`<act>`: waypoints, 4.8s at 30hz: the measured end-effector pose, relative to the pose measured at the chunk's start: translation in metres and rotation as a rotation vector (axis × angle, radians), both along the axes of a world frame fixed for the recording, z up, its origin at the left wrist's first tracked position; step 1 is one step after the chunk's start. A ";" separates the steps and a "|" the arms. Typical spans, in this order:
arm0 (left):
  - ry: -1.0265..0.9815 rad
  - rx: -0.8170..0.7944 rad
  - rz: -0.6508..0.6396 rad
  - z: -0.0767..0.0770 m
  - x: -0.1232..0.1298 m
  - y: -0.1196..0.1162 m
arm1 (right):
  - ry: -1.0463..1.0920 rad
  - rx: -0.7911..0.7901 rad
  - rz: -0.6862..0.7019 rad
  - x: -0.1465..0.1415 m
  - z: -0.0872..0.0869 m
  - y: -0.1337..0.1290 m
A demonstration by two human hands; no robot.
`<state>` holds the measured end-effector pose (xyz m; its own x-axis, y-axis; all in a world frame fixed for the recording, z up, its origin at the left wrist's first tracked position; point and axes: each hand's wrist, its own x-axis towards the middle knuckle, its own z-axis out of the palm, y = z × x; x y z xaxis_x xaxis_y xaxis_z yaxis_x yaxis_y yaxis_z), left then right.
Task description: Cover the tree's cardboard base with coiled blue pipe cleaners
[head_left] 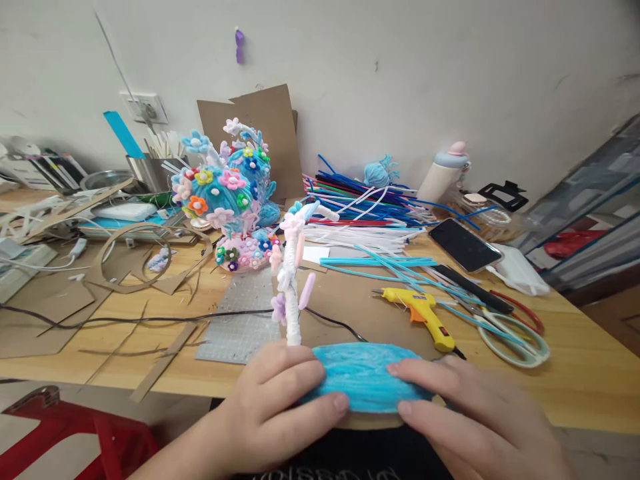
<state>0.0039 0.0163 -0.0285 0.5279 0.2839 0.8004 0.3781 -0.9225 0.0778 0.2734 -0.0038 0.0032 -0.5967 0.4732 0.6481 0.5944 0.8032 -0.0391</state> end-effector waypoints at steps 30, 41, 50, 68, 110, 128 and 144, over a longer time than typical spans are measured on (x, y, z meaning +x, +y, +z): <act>0.162 0.012 0.062 0.017 0.012 0.002 | 0.137 -0.089 0.017 -0.006 0.014 0.006; 0.082 0.038 0.162 0.013 0.007 -0.003 | 0.233 -0.069 -0.034 -0.002 0.008 -0.004; 0.133 0.040 0.137 0.018 0.006 -0.004 | 0.303 -0.285 -0.028 -0.009 0.019 -0.002; 0.109 0.047 0.208 0.017 0.006 -0.002 | 0.477 -0.640 -0.111 -0.012 0.003 0.003; 0.118 -0.032 0.149 0.009 0.000 0.001 | 0.943 -1.231 0.230 -0.014 -0.030 0.020; 0.144 -0.039 0.170 0.020 0.006 -0.003 | 0.729 -1.110 0.099 -0.016 -0.006 0.006; 0.305 0.019 0.195 0.045 0.015 0.003 | 0.609 -1.035 0.060 -0.026 0.013 0.010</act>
<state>0.0193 0.0196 0.0167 0.6808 0.3895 0.6204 0.5504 -0.8308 -0.0824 0.2473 0.0067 0.0162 -0.3630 0.9179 0.1605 0.2170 0.2508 -0.9434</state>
